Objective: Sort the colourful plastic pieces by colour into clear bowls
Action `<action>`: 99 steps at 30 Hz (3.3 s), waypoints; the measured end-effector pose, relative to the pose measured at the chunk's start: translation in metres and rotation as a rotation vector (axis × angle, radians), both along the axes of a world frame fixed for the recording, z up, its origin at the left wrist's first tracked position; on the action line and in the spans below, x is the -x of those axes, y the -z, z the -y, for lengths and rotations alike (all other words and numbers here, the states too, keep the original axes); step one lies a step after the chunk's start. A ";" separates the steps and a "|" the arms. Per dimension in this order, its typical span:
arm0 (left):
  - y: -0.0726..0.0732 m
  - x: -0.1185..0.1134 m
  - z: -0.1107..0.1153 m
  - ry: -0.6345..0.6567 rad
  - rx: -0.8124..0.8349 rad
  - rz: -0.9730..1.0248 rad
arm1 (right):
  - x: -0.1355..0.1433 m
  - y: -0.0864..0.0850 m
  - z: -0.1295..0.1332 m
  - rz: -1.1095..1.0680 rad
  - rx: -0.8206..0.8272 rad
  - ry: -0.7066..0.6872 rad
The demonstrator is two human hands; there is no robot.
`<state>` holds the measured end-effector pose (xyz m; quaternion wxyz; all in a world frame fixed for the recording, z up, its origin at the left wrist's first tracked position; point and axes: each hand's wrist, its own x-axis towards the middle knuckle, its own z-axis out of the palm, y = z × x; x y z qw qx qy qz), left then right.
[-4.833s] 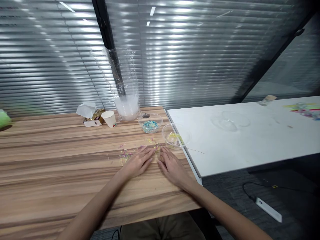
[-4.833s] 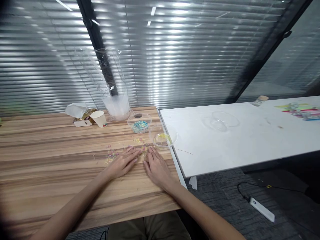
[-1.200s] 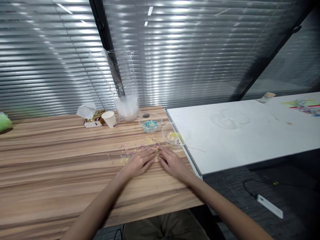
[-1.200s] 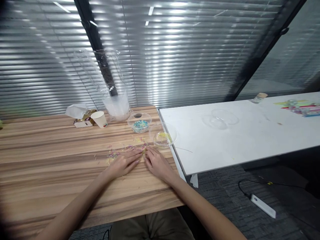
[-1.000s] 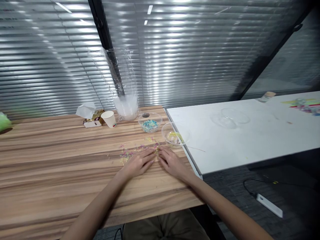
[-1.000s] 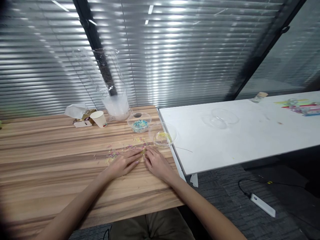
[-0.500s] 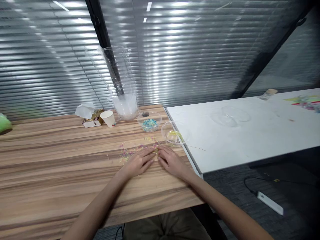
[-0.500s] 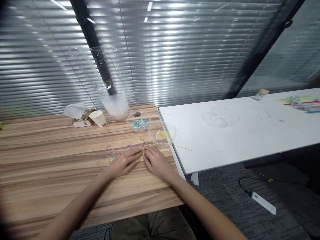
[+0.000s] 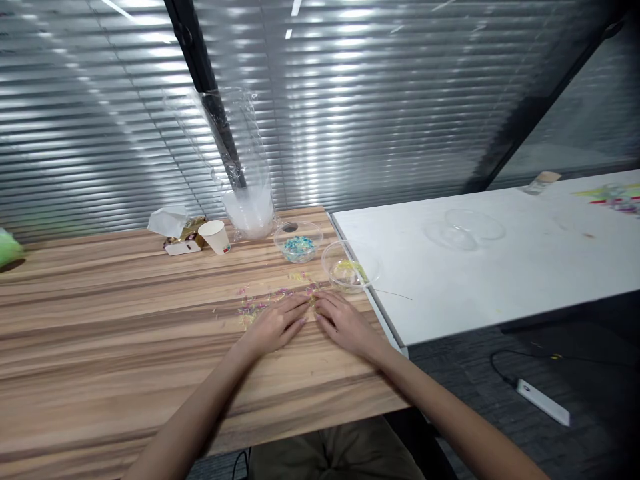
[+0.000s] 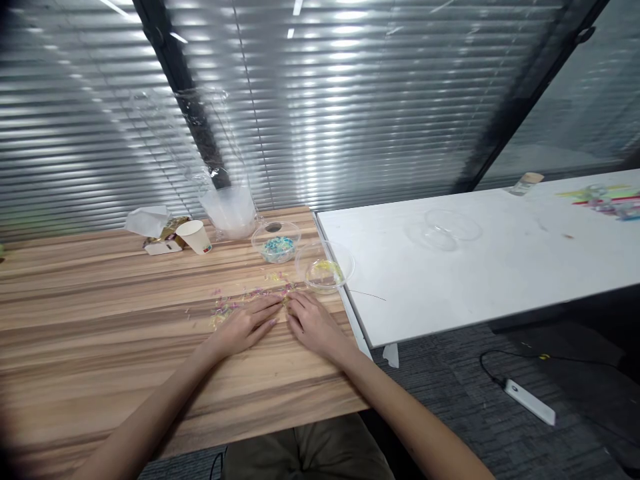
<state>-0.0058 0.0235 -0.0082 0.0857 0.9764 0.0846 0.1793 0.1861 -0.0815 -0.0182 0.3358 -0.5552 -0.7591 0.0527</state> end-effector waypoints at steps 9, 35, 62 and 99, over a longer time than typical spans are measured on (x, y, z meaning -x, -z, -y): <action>-0.002 0.000 0.001 0.001 0.003 0.001 | 0.000 0.000 0.000 -0.011 0.003 0.003; -0.002 -0.001 0.001 0.004 0.033 0.007 | -0.001 -0.003 0.000 -0.023 0.010 -0.004; 0.002 -0.001 0.000 -0.003 0.040 -0.025 | -0.002 -0.002 0.001 -0.040 0.031 -0.014; 0.002 0.001 0.001 -0.030 0.055 0.025 | -0.003 -0.002 0.001 -0.047 0.033 -0.020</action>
